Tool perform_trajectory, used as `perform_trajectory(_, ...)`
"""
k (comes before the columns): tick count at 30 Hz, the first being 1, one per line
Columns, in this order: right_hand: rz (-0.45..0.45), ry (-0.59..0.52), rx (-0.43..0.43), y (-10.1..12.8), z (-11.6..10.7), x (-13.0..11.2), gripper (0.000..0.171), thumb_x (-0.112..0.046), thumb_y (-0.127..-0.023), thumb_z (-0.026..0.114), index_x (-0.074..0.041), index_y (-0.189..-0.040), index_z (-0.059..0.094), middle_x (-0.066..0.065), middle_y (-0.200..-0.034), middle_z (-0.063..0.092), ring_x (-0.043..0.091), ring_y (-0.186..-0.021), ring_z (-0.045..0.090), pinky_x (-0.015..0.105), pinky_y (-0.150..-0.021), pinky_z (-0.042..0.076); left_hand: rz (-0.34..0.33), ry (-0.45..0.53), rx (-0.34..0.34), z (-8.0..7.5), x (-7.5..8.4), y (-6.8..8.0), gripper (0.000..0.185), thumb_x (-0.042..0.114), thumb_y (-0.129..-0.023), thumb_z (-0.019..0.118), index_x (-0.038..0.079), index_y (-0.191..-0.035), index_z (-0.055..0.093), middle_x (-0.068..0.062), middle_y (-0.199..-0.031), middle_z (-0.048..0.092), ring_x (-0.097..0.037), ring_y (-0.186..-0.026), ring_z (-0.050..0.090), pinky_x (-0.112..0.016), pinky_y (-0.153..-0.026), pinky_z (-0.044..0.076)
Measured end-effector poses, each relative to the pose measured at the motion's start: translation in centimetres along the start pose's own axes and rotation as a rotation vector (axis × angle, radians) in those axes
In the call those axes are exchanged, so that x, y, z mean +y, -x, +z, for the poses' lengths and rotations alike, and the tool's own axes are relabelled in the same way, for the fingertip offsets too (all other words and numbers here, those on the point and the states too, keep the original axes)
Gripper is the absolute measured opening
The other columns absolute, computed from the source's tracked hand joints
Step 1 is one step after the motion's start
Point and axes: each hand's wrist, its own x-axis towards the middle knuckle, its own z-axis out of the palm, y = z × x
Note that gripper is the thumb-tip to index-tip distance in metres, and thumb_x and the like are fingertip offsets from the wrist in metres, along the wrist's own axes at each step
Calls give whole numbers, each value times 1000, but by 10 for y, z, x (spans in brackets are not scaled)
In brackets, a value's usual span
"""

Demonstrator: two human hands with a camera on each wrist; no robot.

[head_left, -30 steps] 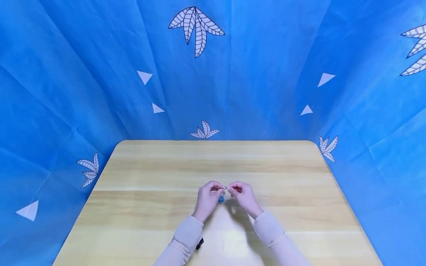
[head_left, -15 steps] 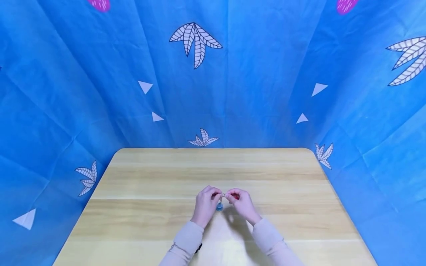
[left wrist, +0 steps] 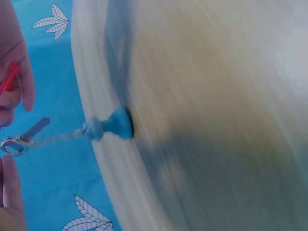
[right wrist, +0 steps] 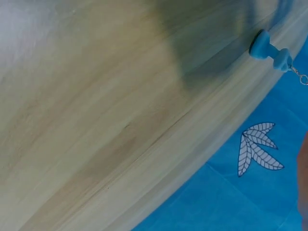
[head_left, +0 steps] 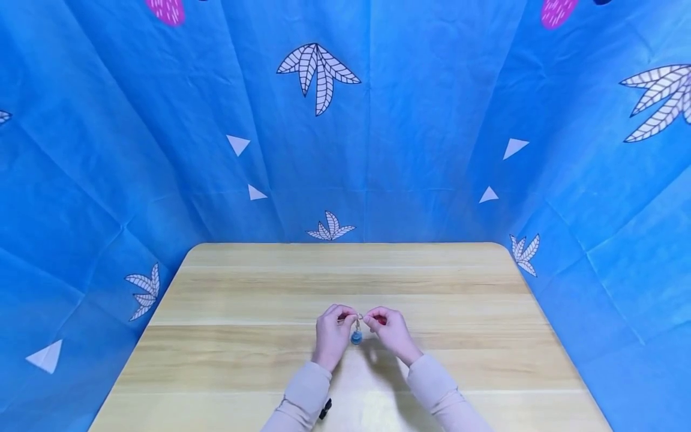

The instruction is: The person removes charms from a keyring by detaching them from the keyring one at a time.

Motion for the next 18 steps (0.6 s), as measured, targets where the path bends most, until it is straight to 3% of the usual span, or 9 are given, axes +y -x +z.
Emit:
perform_trajectory(2,-3,5,1,2,0,-4,13,-4,-86,59,8,-91,62,27,-82,60,14,-65,52,18,-53,46,-57,55,16,0,5,1,4,1,-77,69,4,-78,68,-7,-79,66,-19,-73,65,-19,-69,56)
perform_trajectory(6,22,-19,14,-7,4,15,14,-9,-86,61,4,-91,63,23,-82,62,13,-66,54,21,-55,48,-209,210,29,-2,17,4,5,-3,-77,67,-3,-82,66,-15,-80,66,-27,-75,65,-30,-69,57)
perform_trajectory(8,33,-33,19,-14,6,27,14,-11,-86,61,2,-91,64,19,-82,62,12,-66,54,23,-57,50,-272,278,14,-2,16,4,7,-3,-79,65,-6,-85,64,-19,-82,66,-29,-76,65,-32,-70,57)
perform_trajectory(10,35,-38,26,-15,7,27,15,-11,-86,61,2,-92,63,19,-83,62,12,-67,55,27,-60,52,-300,314,-14,1,3,2,8,-1,-80,65,-4,-86,63,-19,-83,66,-26,-78,66,-30,-71,57)
perform_trajectory(12,36,-29,39,-18,7,26,14,-10,-86,61,3,-92,63,18,-84,63,13,-67,55,27,-63,53,-286,303,-49,3,-8,-1,9,3,-80,66,-1,-88,64,-16,-86,66,-22,-81,66,-25,-74,56)
perform_trajectory(14,39,-17,55,-20,6,25,13,-9,-86,61,2,-92,63,17,-85,63,12,-67,55,25,-63,52,-229,257,-88,3,-13,-6,9,4,-81,66,1,-89,64,-13,-88,66,-20,-84,65,-20,-75,55)
perform_trajectory(18,12,19,81,-26,5,21,11,-7,-85,60,2,-91,64,19,-84,63,12,-64,53,19,-58,49,-50,143,-144,3,-16,-16,10,4,-81,66,3,-92,66,-9,-90,64,-19,-85,64,-19,-77,55)
